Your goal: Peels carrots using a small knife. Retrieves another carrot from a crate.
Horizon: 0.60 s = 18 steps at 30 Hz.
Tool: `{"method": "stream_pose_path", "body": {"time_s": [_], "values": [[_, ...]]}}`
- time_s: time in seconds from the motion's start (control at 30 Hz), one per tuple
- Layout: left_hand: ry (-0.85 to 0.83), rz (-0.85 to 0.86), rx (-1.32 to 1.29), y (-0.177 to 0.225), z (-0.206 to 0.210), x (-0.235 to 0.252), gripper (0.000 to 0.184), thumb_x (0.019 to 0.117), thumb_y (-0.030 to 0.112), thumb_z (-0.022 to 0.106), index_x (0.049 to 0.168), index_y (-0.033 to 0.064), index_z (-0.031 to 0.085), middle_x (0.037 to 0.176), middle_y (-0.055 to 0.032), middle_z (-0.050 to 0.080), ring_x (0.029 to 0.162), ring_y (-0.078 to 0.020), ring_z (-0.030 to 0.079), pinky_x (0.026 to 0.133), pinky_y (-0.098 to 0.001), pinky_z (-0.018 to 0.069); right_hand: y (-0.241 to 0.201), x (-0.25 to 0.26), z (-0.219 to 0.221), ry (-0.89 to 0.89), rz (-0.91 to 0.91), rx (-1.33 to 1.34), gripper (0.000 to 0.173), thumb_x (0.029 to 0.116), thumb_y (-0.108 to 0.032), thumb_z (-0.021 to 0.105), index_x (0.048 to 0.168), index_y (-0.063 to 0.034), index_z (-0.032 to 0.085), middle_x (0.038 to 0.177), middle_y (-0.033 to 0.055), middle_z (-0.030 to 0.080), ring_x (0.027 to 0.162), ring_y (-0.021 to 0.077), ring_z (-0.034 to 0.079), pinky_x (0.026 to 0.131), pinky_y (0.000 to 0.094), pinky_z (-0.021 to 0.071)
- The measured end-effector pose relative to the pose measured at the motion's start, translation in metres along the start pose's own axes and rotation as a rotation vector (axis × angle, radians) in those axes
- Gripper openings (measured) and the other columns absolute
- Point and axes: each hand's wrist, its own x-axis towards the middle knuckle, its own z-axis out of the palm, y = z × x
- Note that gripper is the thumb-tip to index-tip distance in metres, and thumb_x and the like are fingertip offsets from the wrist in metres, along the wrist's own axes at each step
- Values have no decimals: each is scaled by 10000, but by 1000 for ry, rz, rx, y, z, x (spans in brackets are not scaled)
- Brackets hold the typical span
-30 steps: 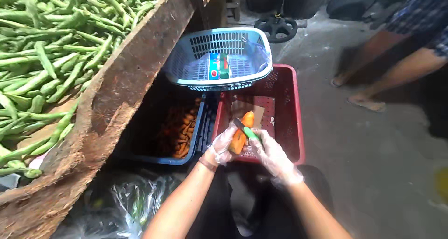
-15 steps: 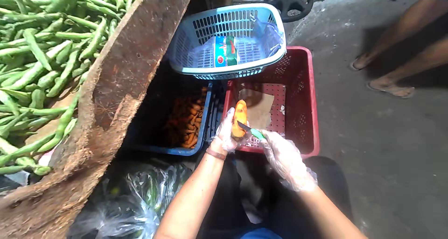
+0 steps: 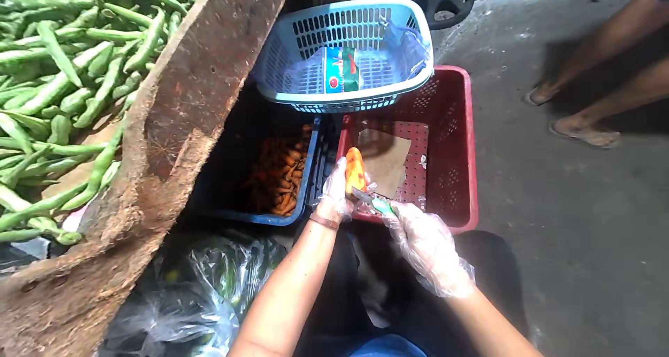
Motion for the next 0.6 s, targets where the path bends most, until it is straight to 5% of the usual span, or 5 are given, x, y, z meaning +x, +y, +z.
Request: {"method": "stream_pose_path", "body": {"time_s": [0.4, 0.6], "values": [[68, -8, -9, 10, 0, 3, 467, 1071, 551, 338, 1082, 133, 546, 770, -58, 585, 619, -157, 604, 533, -286, 520, 14, 30, 17, -95, -16, 81, 413, 1059, -368, 454, 1165, -107, 756, 925, 136, 737, 853, 309, 726, 727, 494, 560], [74, -43, 41, 8, -1, 4, 439, 1066, 534, 375, 1139, 137, 547, 831, -66, 587, 653, -161, 596, 538, -293, 512, 16, 76, 14, -417, 227, 59, 390, 1097, -384, 444, 1273, -133, 686, 1096, 161, 725, 1043, 357, 695, 876, 594, 513]]}}
